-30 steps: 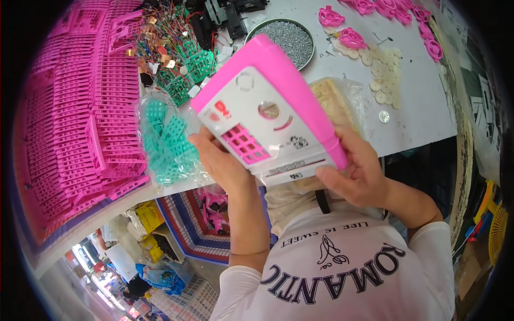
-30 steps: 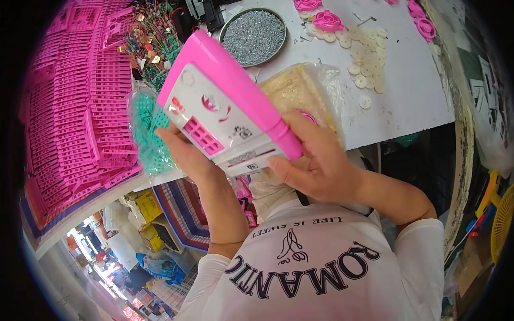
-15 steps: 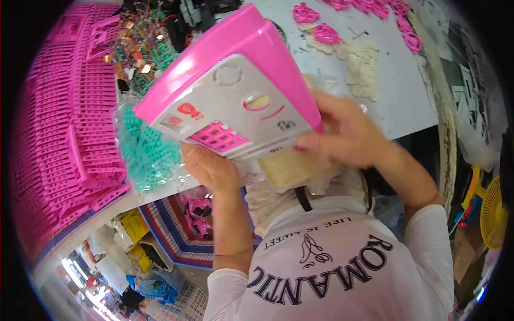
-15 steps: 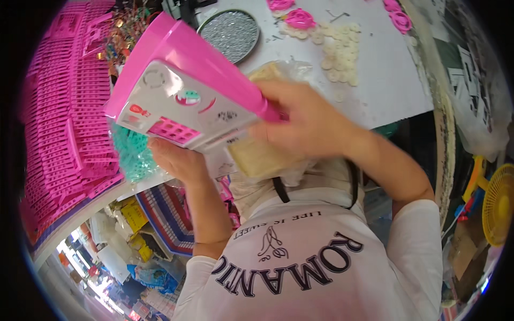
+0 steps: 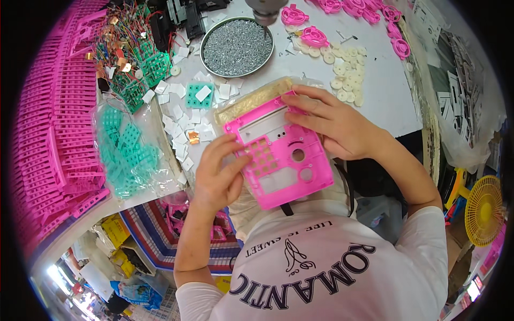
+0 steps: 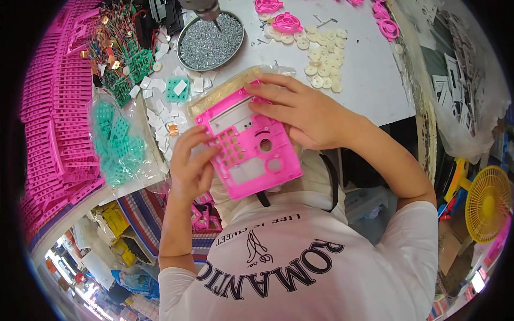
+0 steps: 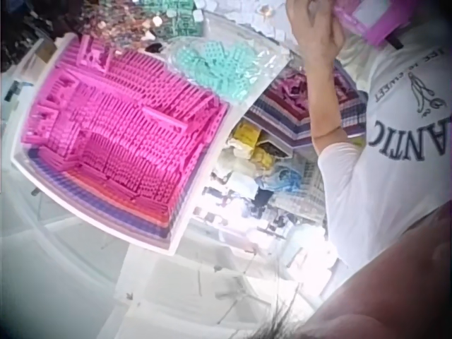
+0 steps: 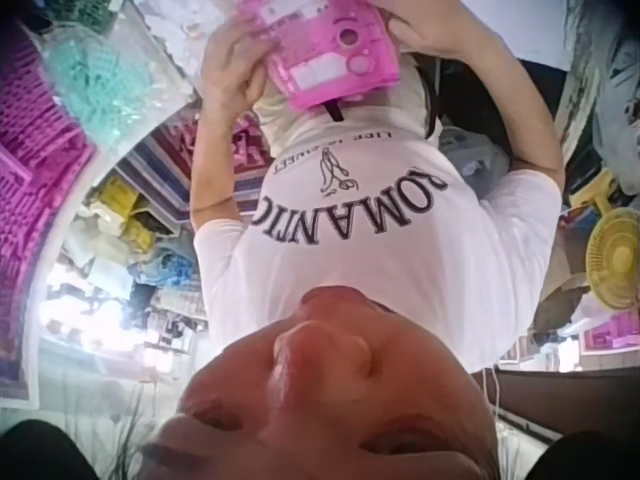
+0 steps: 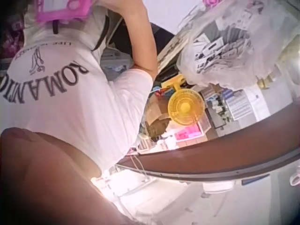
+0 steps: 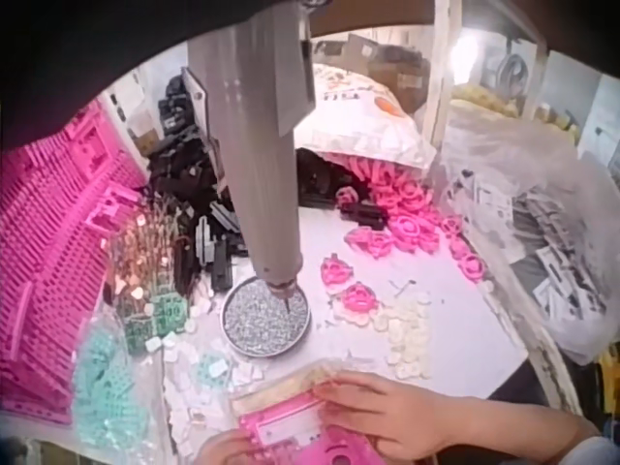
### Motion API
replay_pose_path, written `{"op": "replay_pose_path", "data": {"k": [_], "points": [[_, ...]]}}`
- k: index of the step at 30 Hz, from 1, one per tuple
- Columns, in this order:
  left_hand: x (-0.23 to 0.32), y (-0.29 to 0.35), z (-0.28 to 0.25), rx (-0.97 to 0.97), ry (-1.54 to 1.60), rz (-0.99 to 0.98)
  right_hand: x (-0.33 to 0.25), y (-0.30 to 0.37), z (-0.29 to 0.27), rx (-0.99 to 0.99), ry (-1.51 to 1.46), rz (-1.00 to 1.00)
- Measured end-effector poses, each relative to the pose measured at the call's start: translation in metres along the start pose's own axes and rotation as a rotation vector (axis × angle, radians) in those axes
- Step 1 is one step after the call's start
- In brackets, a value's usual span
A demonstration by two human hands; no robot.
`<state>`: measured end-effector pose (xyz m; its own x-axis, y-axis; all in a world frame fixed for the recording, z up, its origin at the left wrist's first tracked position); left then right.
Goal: Assembling small decorative parts and components into a plastic frame using a glue gun.
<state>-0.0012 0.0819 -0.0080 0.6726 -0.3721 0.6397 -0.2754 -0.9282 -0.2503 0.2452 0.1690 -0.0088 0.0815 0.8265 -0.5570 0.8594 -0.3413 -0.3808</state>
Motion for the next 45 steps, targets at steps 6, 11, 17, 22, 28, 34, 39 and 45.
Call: {"op": "replay_pose_path", "data": {"k": [6,11,17,22,28,34,39,45], "points": [[-0.022,-0.014,-0.006,0.094,0.003,-0.026,0.018,-0.012,0.004,-0.061,0.089,0.005],[-0.011,-0.014,-0.006,0.059,-0.043,-0.051,0.02,-0.012,-0.001,-0.049,0.032,-0.038],[-0.013,-0.013,-0.003,0.112,-0.062,-0.066,0.016,-0.019,-0.006,-0.021,-0.008,-0.023],[-0.013,-0.017,-0.004,0.105,-0.056,-0.094,0.018,-0.026,-0.005,-0.06,0.077,-0.086],[-0.008,-0.019,-0.007,0.093,-0.059,-0.099,0.007,-0.017,0.007,-0.015,0.257,-0.056],[-0.012,-0.017,-0.014,0.118,-0.083,-0.09,0.004,-0.022,0.017,-0.036,0.299,-0.003],[0.03,-0.03,0.008,-0.045,-0.035,0.028,-0.008,0.006,0.006,0.308,0.242,0.118],[0.034,-0.013,0.02,-0.1,-0.064,-0.084,-0.039,0.143,-0.07,0.596,0.485,0.575]]}}
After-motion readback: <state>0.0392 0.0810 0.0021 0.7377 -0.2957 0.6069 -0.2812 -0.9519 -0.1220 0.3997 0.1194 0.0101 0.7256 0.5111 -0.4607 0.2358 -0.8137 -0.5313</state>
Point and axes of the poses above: each hand's wrist, its own y-axis away from the middle knuckle, its own z-axis out of the palm, x = y × z, the point moved 5 cm from there along -y, towards the middle knuckle, and after that the axes turned 11 degrees about -z, right-handed, at the moved point
